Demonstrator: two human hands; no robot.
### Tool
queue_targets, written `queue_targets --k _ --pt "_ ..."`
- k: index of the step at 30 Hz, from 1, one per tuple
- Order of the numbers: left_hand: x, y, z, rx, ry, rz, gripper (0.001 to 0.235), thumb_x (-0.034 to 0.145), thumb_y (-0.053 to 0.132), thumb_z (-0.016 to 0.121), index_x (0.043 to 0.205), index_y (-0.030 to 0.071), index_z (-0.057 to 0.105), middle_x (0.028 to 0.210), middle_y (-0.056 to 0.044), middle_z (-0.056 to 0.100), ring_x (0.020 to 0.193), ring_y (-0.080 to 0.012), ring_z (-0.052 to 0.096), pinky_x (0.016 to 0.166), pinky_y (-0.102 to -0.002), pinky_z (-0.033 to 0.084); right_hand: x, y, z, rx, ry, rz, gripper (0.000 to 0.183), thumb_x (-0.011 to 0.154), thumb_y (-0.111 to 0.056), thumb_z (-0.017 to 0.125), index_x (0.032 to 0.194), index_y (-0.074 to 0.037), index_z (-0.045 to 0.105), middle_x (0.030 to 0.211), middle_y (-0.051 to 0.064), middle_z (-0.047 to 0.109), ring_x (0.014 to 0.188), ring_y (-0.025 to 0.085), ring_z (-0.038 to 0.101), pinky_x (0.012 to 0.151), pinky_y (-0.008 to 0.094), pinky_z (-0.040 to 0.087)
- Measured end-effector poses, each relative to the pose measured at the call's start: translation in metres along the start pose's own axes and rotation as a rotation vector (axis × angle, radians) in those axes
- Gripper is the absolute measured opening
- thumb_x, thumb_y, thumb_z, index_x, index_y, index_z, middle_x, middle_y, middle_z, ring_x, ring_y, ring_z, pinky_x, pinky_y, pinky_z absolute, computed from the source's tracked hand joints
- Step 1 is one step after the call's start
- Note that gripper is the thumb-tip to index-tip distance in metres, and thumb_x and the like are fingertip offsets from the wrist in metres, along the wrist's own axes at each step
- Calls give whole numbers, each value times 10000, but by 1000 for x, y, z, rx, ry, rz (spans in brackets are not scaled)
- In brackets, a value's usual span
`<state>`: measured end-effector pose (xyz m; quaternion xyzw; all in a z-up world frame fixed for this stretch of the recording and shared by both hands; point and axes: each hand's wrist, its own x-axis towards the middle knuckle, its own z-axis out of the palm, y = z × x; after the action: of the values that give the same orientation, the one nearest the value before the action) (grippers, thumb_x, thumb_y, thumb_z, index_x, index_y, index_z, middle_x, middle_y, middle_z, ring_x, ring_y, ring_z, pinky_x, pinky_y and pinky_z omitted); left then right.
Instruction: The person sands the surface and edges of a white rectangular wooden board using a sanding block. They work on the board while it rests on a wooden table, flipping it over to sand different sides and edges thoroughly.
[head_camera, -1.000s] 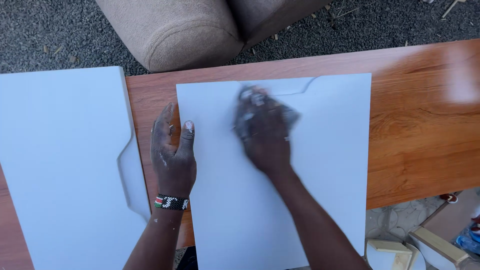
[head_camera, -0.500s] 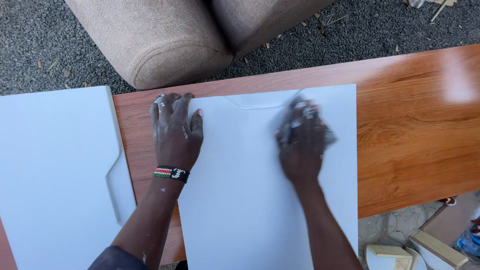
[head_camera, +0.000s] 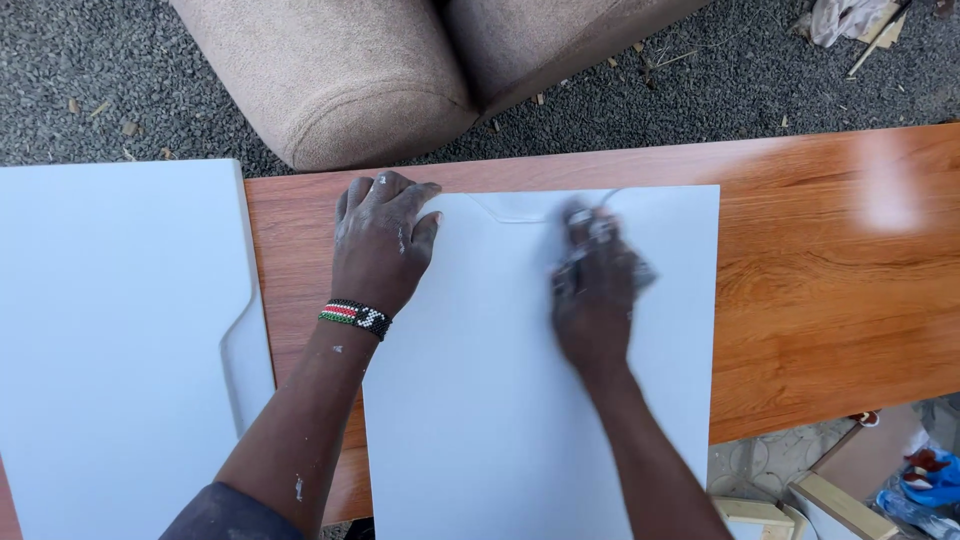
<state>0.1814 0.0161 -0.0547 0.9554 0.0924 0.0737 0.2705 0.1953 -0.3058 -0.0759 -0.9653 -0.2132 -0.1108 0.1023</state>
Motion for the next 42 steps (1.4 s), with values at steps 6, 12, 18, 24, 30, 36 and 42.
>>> queue_targets --k 6,12,18,24,30,36,42 --pt "4 -2 9 -136 105 9 252 1002 360 915 1242 282 901 1181 36 711 1139 -333 591 1040 -555 460 146 74 -125 228 -228 -146 751 940 166 469 1645 54 703 1482 319 807 1323 579 735 1126 642 551" --pt "-2 0 5 -118 119 50 255 1099 340 907 1331 235 901 1214 -19 743 1189 -301 634 1191 -543 468 201 72 -6 85 -701 -215 622 1018 -519 945 1505 -151 827 1497 188 830 1522 432 705 1345 627 428" --pt "-1 -2 11 -61 149 73 181 1152 285 834 1316 240 894 1222 -9 741 1188 -274 640 1190 -530 470 206 21 -4 237 -629 -350 623 963 -429 1022 1364 1 814 1322 285 820 1385 542 704 1279 661 471" --pt "-2 -2 14 -45 145 64 181 1139 232 827 1310 237 884 1233 -15 743 1202 -270 655 1192 -528 478 209 25 -4 117 -728 -397 706 960 -499 961 1487 -54 809 1476 266 799 1524 548 631 1349 721 415" --pt "1 10 5 -36 171 34 373 1058 508 929 1272 208 872 1159 -27 686 1173 -288 637 1193 -579 489 193 76 17 194 -543 -463 580 965 -539 999 1335 -127 824 1312 173 782 1325 473 717 1246 623 518" --pt "7 9 16 -8 207 -7 161 1099 371 895 1170 227 877 1093 -10 657 1138 -279 647 1160 -541 502 201 81 24 85 -550 -597 699 878 -458 1023 1439 -105 802 1457 192 786 1435 489 688 1277 672 495" --pt "5 13 5 -12 202 21 456 967 586 988 1211 220 866 1110 -39 670 1135 -319 662 1129 -585 509 189 87 16 154 -508 -560 568 943 -546 989 1329 -161 830 1333 149 775 1369 445 698 1204 599 502"
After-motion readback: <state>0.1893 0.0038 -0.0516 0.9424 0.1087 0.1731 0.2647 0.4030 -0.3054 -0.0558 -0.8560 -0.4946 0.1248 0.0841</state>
